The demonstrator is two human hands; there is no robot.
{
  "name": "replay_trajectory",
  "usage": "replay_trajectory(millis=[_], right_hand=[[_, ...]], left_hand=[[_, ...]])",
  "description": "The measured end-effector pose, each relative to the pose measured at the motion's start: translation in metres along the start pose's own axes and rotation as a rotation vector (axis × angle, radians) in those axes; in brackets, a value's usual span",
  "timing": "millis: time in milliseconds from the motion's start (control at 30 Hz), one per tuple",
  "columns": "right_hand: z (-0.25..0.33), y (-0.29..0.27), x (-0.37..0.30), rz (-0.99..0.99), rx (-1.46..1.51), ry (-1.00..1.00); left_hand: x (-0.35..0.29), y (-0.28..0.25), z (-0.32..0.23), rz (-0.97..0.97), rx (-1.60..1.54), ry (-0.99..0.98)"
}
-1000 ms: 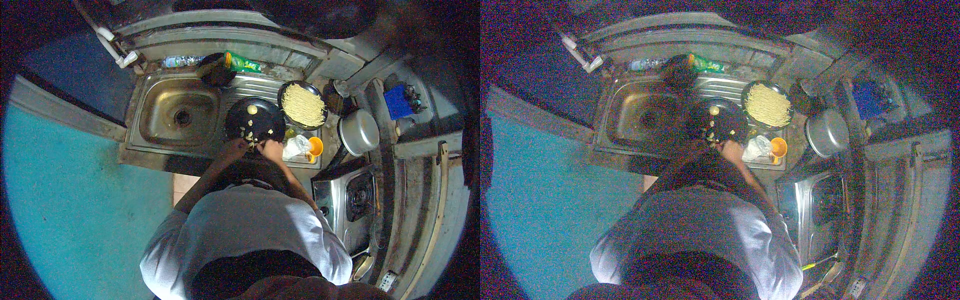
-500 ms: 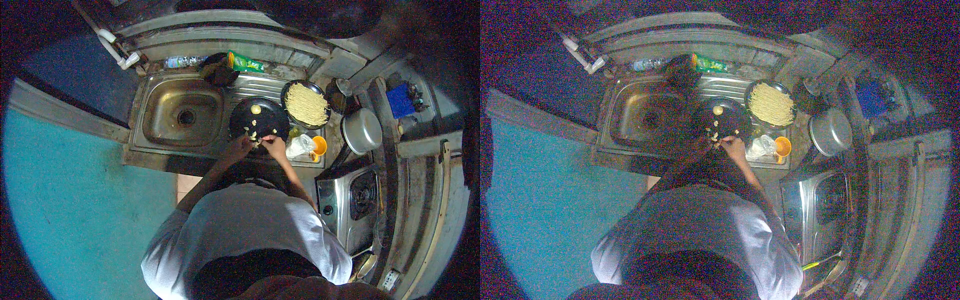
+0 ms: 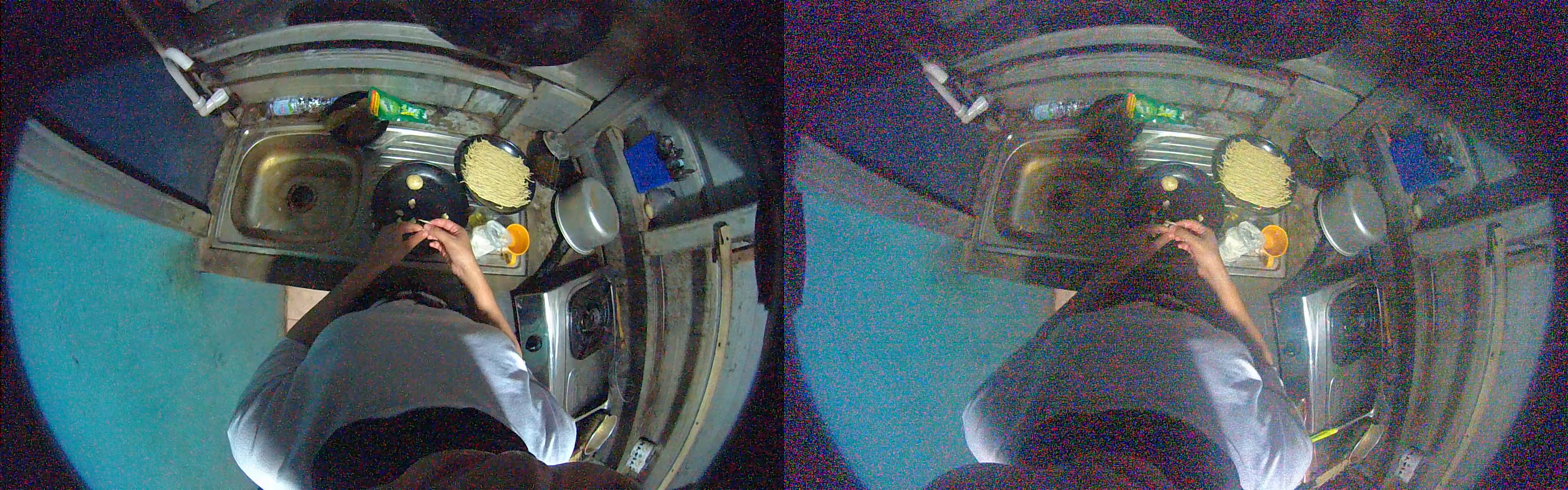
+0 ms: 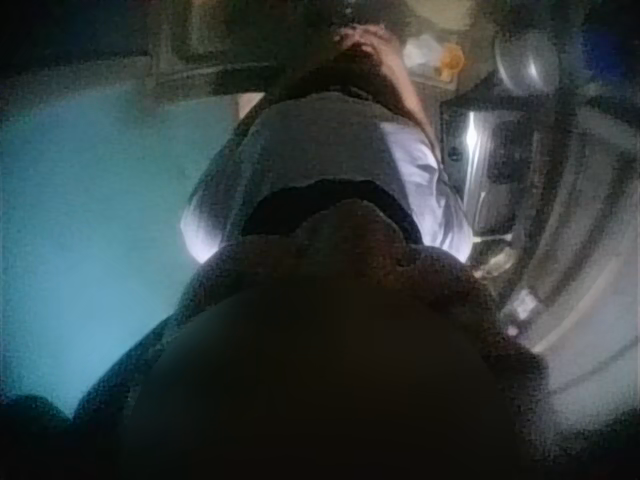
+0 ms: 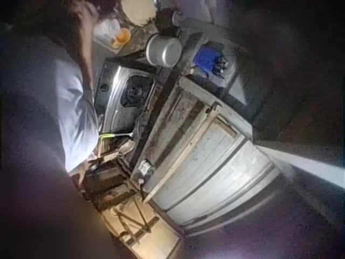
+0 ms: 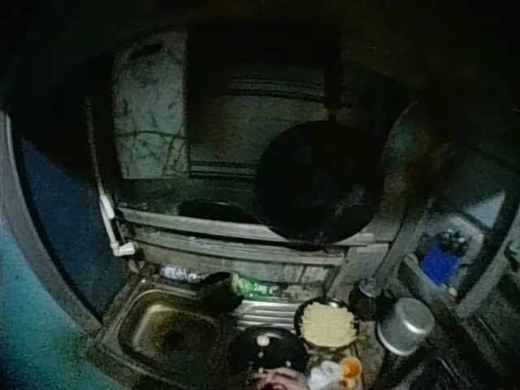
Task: The person assembles food items by hand, repeatedly picking up small dough pieces and inserting thin sticks into them. The prepared items are placed onto a tray containing similar items. The task is performed in a kitchen setting with a sink and stove visible.
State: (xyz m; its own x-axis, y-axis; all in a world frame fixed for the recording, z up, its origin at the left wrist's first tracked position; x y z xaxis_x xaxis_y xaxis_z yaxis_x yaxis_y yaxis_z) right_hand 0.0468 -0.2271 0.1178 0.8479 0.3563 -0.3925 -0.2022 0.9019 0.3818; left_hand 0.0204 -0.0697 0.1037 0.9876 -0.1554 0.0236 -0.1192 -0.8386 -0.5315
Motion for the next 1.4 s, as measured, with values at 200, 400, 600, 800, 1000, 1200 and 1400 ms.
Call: replay_trajectory(millis=[200,400,600,800,1000,1200,1400], right_hand=[[-0.002,0.000,0.006,-0.103,0.003,0.061],[-0.006,0.000,0.006,-0.101,0.097,0.064],[-0.011,-0.003,0.014,-0.028,0.325,0.090],[-0.016,0.004,0.011,0.047,0.494,0.062],[-0.004,0.009,0.006,-0.090,0.346,-0.052],[0.009,0.005,0.004,-0.202,-0.066,-0.282],[0.024,0.008,-0.001,-0.090,-0.054,-0.386]], left_hand=[[0.003,0.018,0.039,0.029,-0.228,-0.088],[-0.002,-0.006,0.005,0.024,-0.173,-0.094],[0.000,0.005,0.026,-0.141,-0.162,0.006],[-0.009,-0.005,0.012,-0.114,-0.169,-0.072],[-0.011,-0.011,0.003,-0.093,-0.200,-0.026],[-0.012,-0.011,0.004,-0.080,-0.084,-0.070],[-0.010,-0.002,0.012,-0.188,-0.107,0.054]])
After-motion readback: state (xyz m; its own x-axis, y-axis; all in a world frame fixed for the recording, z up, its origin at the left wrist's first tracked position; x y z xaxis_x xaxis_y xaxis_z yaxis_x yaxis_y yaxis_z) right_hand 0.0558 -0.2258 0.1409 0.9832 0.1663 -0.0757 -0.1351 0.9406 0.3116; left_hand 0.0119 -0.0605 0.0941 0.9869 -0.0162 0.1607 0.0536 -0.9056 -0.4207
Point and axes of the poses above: each hand's wrist, its own x-axis towards the middle knuckle, its own y-axis out of the palm, z = x × y, the point moved 2 cm from there along x, towards the middle knuckle, and after that the axes turned 6 degrees about x, right-handed, at the moved point
